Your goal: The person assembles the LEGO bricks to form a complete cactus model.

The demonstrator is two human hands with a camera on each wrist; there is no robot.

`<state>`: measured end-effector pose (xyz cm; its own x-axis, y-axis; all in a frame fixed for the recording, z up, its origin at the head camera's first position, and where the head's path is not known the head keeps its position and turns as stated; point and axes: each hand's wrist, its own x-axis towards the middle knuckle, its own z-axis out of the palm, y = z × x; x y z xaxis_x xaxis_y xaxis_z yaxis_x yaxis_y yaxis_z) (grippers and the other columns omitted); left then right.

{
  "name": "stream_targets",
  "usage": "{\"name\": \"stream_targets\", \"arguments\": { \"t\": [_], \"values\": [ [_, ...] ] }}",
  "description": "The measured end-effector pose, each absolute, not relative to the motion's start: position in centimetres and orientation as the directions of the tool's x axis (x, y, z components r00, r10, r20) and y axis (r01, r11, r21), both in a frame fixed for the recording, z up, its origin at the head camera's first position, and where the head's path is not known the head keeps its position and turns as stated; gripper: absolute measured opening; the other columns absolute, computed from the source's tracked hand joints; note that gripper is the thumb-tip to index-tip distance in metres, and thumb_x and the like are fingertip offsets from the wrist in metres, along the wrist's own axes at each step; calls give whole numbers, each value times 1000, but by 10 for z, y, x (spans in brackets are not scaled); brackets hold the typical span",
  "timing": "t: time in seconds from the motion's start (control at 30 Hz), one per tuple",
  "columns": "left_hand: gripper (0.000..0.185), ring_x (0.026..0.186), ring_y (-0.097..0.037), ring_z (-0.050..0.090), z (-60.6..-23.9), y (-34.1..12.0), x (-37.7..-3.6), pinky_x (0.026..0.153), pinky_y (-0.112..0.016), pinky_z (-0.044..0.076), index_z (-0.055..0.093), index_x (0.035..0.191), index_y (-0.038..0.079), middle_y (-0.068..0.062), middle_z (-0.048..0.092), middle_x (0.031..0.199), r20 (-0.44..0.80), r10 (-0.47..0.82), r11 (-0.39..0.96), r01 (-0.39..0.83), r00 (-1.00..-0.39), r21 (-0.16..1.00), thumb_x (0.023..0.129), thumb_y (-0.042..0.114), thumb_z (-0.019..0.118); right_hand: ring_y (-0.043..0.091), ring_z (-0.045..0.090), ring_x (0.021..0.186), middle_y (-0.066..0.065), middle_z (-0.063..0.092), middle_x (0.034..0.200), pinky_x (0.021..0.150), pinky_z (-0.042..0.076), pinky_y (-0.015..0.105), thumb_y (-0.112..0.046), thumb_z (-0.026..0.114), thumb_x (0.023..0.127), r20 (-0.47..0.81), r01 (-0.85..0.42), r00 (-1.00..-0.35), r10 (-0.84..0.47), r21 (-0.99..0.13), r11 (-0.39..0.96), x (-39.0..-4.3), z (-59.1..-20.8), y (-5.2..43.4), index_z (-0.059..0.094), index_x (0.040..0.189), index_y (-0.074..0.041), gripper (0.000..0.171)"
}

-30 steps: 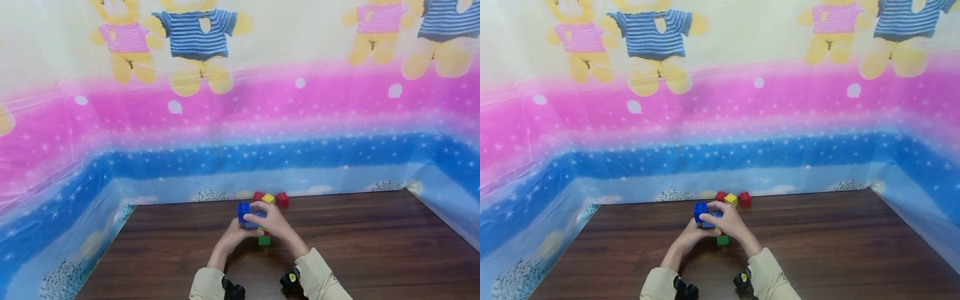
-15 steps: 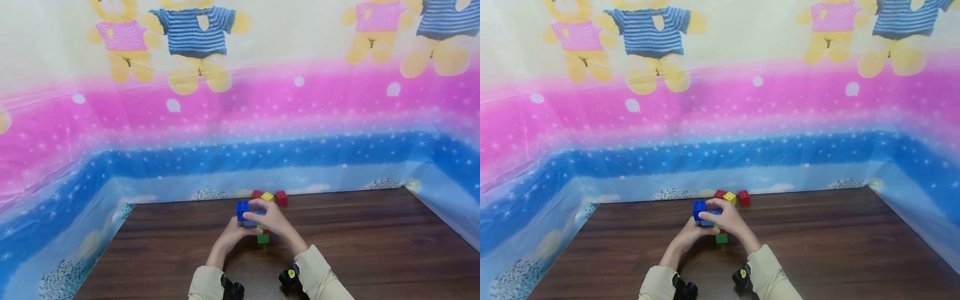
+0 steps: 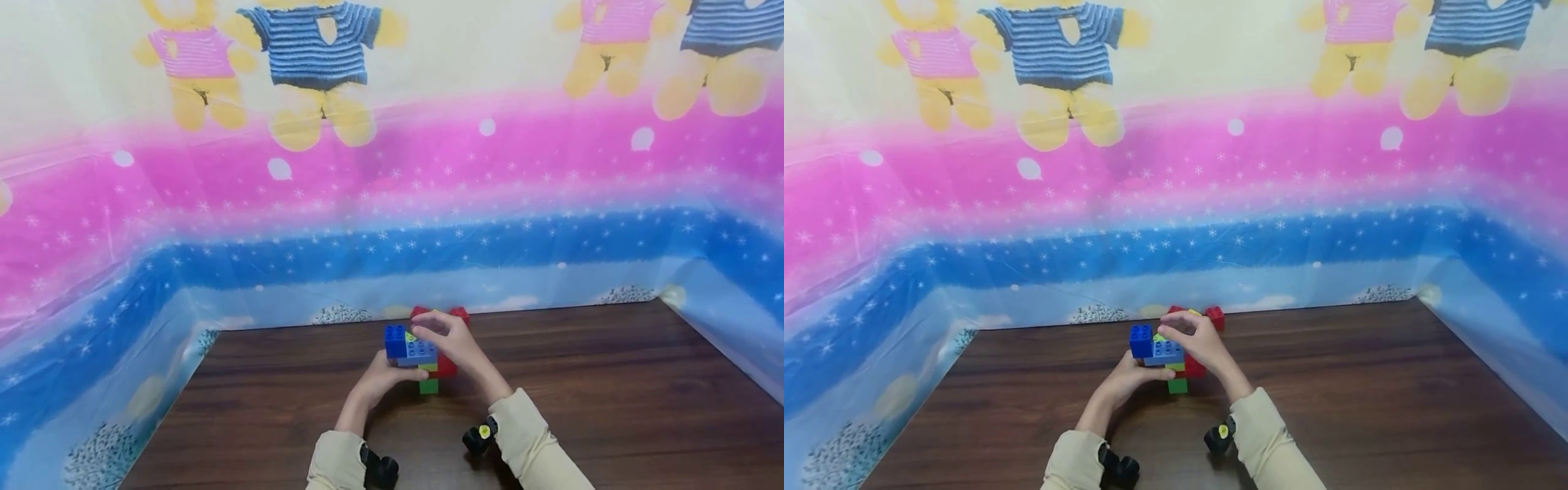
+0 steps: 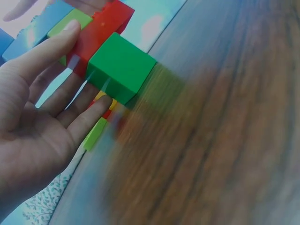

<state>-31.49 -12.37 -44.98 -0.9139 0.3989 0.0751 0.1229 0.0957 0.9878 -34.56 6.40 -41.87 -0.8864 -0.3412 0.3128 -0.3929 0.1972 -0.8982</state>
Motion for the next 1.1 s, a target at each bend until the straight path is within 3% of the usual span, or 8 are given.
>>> {"name": "stream_targets", "arguments": {
  "t": [0.23,0.4,0.77,0.93,1.1],
  "values": [
    [59,118,-22,60,-450,-129,-315,109,-46,44,49,137,9,-15,61,133,42,418,90,88,-907,992,85,21,75,28,62,117,12,65,128,101,50,45,-31,65,93,237,-290,-936,-262,-939,186,-362,-426,72,64,123,-7,38],
    [63,121,-24,59,-450,-133,-315,110,-47,43,46,140,8,-16,59,135,19,433,74,57,-901,996,85,19,75,30,60,121,15,60,134,102,50,43,-30,65,94,180,-239,-935,-306,-957,166,-371,-436,71,60,129,-6,43],
    [63,117,-18,61,-455,-134,-317,106,-42,47,48,139,7,-15,60,134,5,446,58,35,-895,998,84,17,77,32,52,130,12,60,137,105,47,47,-23,63,94,41,-123,-939,-340,-967,223,-383,-461,57,61,132,-14,39],
    [65,118,-19,60,-454,-134,-318,106,-41,47,47,140,7,-16,60,135,3,444,50,29,-896,998,83,15,77,36,49,132,16,55,142,104,48,46,-18,61,95,49,-152,-930,-364,-953,261,-390,-470,54,56,137,-11,43],
    [65,117,-19,61,-454,-134,-319,106,-40,47,48,140,6,-16,60,134,6,446,49,31,-895,998,82,12,77,40,45,135,21,51,144,108,43,52,-14,62,93,125,-294,-880,-458,-901,320,-395,-471,55,50,141,-3,51]
  ]
}}
